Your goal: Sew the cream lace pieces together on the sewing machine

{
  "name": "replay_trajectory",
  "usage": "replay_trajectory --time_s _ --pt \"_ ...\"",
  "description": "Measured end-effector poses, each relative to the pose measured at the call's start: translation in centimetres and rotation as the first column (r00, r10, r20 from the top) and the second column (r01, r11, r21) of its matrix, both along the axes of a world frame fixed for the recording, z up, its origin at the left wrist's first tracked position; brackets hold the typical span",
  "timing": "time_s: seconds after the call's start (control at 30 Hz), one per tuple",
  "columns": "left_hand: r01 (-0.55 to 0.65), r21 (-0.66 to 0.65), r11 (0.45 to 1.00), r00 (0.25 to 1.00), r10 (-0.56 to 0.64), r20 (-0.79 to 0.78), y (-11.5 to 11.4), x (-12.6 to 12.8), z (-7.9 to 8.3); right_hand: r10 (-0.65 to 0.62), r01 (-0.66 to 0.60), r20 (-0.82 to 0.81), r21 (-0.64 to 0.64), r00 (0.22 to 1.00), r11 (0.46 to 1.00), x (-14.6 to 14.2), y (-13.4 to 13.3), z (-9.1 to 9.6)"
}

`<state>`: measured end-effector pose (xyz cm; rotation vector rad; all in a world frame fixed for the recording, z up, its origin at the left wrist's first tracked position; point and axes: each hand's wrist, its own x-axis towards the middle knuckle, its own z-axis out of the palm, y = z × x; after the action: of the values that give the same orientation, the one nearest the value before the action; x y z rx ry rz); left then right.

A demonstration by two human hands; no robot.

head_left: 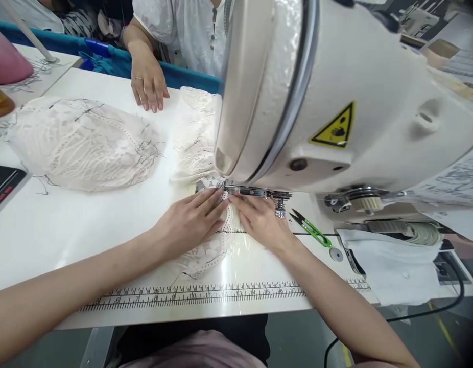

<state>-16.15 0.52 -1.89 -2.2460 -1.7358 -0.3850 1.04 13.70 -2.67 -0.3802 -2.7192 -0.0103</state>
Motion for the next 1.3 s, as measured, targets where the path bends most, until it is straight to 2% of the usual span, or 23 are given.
replay_trajectory --time_s 0.2,0.43,0.7,0.83,1.0,1.13,1.23,1.3 --pt "0.009 -0.059 0.998 0.993 -0.002 0.118 0.3 -0.5 -0.2 0.000 0.000 0.025 0.024 1.000 1.000 -0.2 -0.2 0.2" --pt "0.008 -0.025 1.000 0.999 -0.007 0.041 0.4 -0.5 0.1 0.006 -0.007 0.007 0.065 1.000 0.998 -0.4 -0.2 0.5" --pt "-0.001 -0.038 0.999 0.992 0.005 0.125 0.4 -0.4 -0.1 -0.012 0.012 0.013 0.044 1.000 0.999 -0.4 -0.4 0.5" --pt "0.004 -0.018 1.000 0.994 -0.002 0.108 0.4 -0.5 0.0 -0.042 0.043 -0.005 0.084 0.999 0.996 -0.2 -0.5 0.4" --pt "-0.008 -0.004 1.000 1.000 0.008 0.010 0.4 -0.5 0.1 -0.049 0.050 -0.008 0.089 0.999 0.995 -0.2 -0.5 0.2" --pt "-0.011 -0.019 1.000 0.998 0.012 0.053 0.6 -0.4 0.0 -0.043 0.044 -0.016 0.092 0.999 0.995 -0.3 -0.6 0.4" --pt "-0.019 -0.011 1.000 0.999 0.020 0.048 0.6 -0.3 0.7 -0.038 0.043 -0.065 0.072 0.997 0.996 -0.1 -0.6 0.9" --pt "0.005 0.033 0.999 1.000 -0.005 0.006 0.1 -0.1 1.6 0.041 -0.037 -0.094 0.043 0.995 0.998 0.1 -0.5 1.3"
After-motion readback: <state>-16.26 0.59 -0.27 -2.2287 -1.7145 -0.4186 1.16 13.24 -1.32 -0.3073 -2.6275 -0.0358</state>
